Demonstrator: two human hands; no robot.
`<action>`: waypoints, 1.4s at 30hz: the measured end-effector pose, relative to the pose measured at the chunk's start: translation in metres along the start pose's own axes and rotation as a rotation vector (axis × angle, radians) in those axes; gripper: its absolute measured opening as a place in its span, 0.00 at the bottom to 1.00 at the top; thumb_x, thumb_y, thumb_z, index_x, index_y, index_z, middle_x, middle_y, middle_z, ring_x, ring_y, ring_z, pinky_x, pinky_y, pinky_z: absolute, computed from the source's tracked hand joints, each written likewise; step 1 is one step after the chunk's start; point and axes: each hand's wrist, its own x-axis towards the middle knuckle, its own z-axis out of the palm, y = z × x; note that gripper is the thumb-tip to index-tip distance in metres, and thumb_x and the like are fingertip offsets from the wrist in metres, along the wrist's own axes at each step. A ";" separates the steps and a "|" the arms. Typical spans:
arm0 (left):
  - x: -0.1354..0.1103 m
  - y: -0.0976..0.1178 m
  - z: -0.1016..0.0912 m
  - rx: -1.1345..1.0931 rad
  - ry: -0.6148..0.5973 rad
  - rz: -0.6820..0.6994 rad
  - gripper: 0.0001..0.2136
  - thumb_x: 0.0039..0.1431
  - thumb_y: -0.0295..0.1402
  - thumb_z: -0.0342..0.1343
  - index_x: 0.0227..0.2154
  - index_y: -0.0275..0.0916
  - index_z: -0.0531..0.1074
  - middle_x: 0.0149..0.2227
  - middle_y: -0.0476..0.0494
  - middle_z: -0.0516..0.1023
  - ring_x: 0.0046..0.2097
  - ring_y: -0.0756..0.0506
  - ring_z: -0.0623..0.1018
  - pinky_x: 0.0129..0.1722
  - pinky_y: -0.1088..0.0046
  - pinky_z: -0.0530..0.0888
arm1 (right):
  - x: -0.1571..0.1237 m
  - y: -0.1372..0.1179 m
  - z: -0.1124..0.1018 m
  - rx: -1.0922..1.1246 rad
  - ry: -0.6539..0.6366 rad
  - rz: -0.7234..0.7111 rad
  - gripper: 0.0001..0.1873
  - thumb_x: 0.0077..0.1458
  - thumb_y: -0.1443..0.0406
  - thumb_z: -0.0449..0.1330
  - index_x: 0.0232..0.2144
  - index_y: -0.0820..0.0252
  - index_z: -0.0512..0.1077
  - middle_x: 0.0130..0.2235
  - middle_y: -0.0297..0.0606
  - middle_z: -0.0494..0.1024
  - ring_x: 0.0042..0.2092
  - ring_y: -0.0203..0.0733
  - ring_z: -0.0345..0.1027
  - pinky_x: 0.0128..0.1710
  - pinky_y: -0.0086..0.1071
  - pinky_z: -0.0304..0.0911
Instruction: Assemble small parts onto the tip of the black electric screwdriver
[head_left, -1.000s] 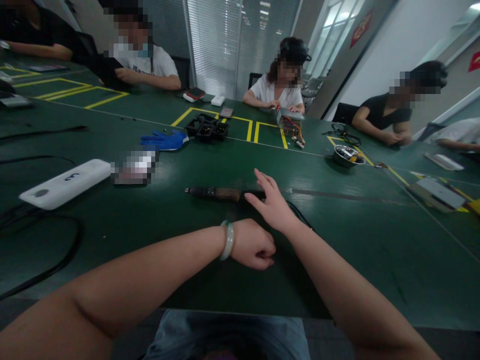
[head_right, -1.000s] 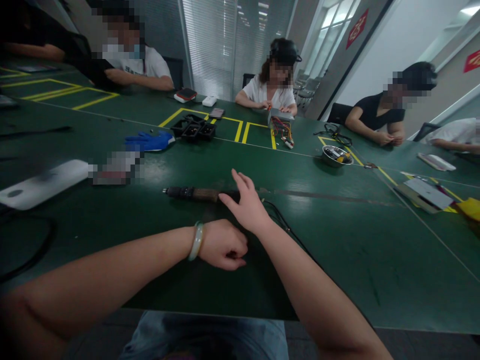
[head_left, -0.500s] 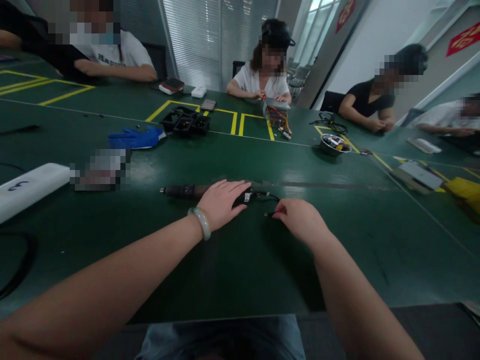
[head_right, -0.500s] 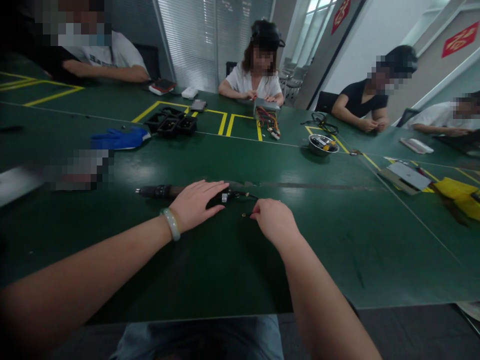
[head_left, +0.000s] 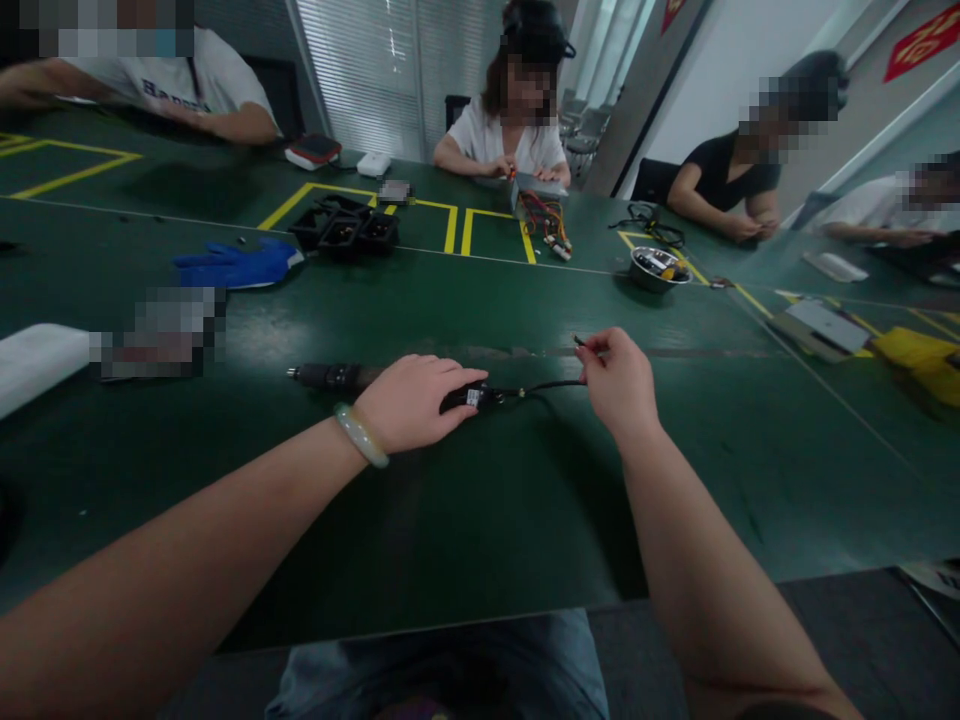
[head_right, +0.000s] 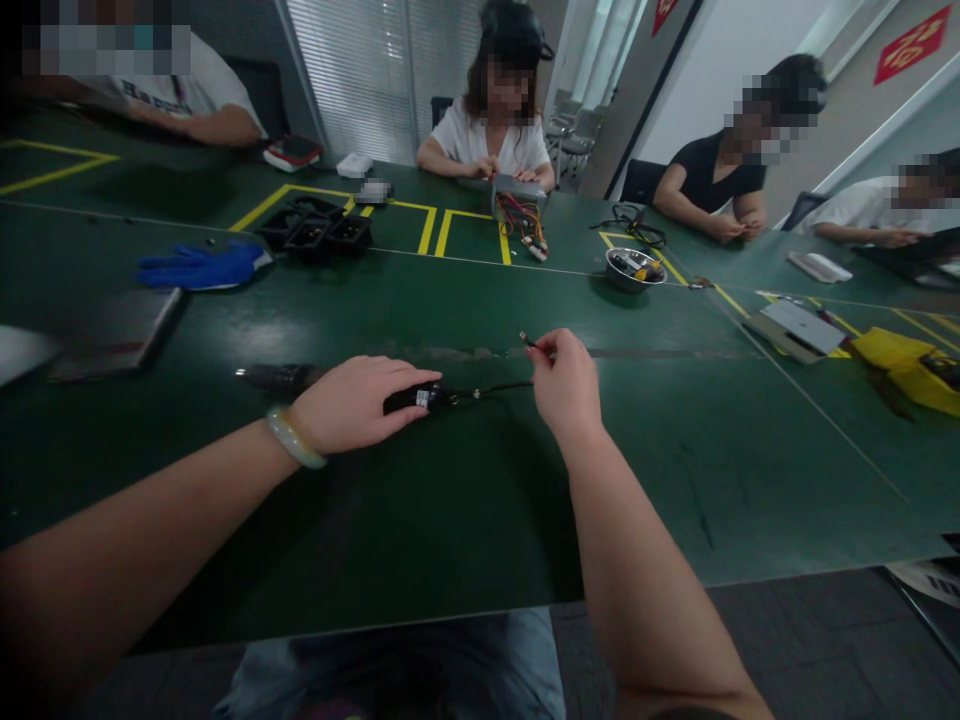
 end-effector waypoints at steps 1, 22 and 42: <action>0.000 -0.001 -0.004 -0.011 -0.032 0.026 0.22 0.63 0.45 0.50 0.58 0.45 0.66 0.50 0.44 0.76 0.49 0.42 0.75 0.48 0.63 0.69 | 0.003 0.004 0.000 0.022 -0.018 0.013 0.08 0.57 0.59 0.59 0.35 0.58 0.69 0.30 0.35 0.75 0.26 0.35 0.65 0.30 0.31 0.56; 0.002 0.010 0.011 0.072 0.167 0.000 0.12 0.62 0.40 0.53 0.44 0.40 0.73 0.43 0.41 0.75 0.44 0.42 0.74 0.45 0.62 0.71 | -0.038 -0.036 0.023 -0.055 -0.492 -0.216 0.08 0.54 0.60 0.63 0.29 0.56 0.70 0.30 0.31 0.75 0.31 0.35 0.65 0.29 0.29 0.53; 0.000 0.012 0.008 0.046 0.158 0.015 0.08 0.61 0.35 0.54 0.40 0.40 0.75 0.42 0.44 0.74 0.43 0.43 0.72 0.44 0.63 0.70 | -0.044 -0.034 0.049 0.040 -0.411 -0.230 0.07 0.51 0.63 0.66 0.26 0.57 0.72 0.29 0.29 0.74 0.30 0.34 0.64 0.29 0.28 0.52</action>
